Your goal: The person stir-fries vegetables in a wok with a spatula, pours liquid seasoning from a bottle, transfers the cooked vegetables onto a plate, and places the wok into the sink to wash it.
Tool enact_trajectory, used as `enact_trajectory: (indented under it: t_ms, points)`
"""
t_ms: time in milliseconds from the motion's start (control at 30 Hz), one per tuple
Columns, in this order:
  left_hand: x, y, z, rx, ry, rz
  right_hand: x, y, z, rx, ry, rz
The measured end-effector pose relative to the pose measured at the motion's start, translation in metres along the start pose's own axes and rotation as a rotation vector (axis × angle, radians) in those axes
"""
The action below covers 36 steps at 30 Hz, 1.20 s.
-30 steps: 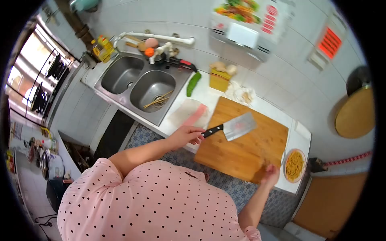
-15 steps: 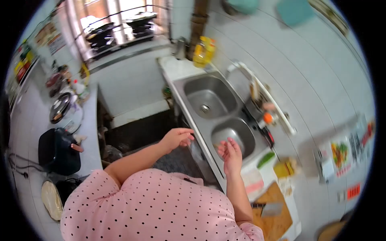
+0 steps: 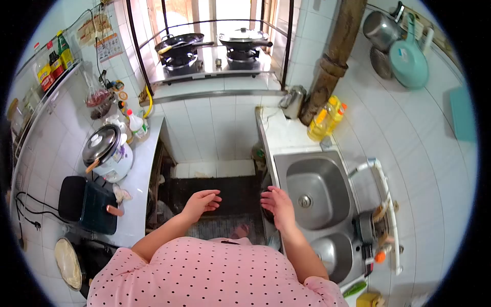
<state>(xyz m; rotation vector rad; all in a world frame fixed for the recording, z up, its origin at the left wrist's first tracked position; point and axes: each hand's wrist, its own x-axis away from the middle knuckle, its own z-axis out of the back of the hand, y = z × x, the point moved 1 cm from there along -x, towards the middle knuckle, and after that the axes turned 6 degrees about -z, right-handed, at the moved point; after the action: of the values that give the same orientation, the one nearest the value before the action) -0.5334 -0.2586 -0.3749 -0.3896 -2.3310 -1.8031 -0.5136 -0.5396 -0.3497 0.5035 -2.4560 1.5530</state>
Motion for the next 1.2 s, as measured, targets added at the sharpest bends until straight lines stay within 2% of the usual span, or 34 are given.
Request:
enact_trajectory:
  t_ms: [133,300,467,567,767,833,900,967,1067,1200]
  points:
    - [-0.056,0.040,0.026,-0.019,0.154,-0.014,-0.083,-0.044,-0.021,0.017,-0.073,-0.039]
    - [-0.101,0.088,0.045,0.035,0.249,-0.077,-0.180,-0.092,-0.056,0.107,-0.165,-0.004]
    - [-0.134,0.118,0.063,0.018,0.311,-0.089,-0.237,-0.117,-0.115,0.165,-0.298,-0.001]
    - [-0.173,0.140,0.088,-0.049,0.334,-0.236,-0.263,-0.124,-0.145,0.190,-0.372,-0.013]
    - [-0.312,0.232,0.154,-0.586,0.523,-0.670,-0.313,-0.137,-0.188,0.275,-0.351,-0.051]
    - [-0.371,0.274,0.170,-0.720,0.600,-0.781,-0.340,-0.150,-0.206,0.307,-0.331,-0.045]
    - [-0.436,0.303,0.191,-0.863,0.590,-0.850,-0.369,-0.162,-0.228,0.333,-0.299,-0.030]
    - [-0.492,0.322,0.204,-1.182,0.716,-0.936,-0.401,-0.180,-0.255,0.349,-0.273,0.016]
    - [-0.529,0.360,0.197,-1.328,0.693,-0.607,-0.446,-0.200,-0.285,0.259,-0.214,0.041]
    - [-0.561,0.370,0.208,-1.379,0.558,-0.521,-0.486,-0.223,-0.305,0.206,-0.095,0.121]
